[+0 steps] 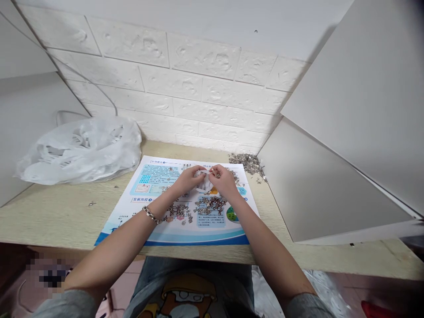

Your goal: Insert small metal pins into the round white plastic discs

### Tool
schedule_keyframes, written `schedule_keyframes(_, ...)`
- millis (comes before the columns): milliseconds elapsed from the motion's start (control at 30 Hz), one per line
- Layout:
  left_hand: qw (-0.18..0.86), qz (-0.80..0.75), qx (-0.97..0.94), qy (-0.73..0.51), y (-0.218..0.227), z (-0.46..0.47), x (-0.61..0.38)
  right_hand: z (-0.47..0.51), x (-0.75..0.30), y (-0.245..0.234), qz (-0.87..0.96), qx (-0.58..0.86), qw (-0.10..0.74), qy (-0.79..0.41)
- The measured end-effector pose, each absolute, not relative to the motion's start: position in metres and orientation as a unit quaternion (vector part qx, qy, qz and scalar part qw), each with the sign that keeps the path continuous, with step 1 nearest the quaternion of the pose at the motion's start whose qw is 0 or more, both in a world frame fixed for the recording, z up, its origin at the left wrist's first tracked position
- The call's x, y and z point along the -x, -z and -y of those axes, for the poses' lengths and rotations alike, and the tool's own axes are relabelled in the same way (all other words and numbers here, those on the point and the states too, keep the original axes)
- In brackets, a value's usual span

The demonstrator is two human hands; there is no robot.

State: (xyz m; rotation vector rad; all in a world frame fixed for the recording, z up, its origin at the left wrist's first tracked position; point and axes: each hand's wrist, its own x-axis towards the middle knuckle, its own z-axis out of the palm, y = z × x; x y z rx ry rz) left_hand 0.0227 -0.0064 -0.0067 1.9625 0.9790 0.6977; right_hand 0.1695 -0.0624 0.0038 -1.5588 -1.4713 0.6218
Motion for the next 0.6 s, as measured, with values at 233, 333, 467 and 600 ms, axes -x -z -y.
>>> schedule_keyframes(233, 0.399, -0.385, -0.783, -0.283, 0.010, 0.008, -0.022, 0.065, -0.167, -0.003, 0.633, 0.601, 0.428, -0.234)
schedule_keyframes(333, 0.420, -0.384, -0.767, -0.296, 0.008, 0.009, -0.023, 0.066, -0.166, -0.004, 0.641, 0.594, 0.428, -0.231)
schedule_keyframes(467, 0.505, -0.416, -0.702, -0.281, -0.002, 0.014, -0.026, 0.066, -0.165, -0.005, 0.570, 0.610, 0.496, -0.239)
schedule_keyframes(600, 0.622, -0.402, -0.632, -0.226, -0.011, 0.019, -0.027, 0.066, -0.169, -0.004, 0.483, 0.619, 0.571, -0.242)
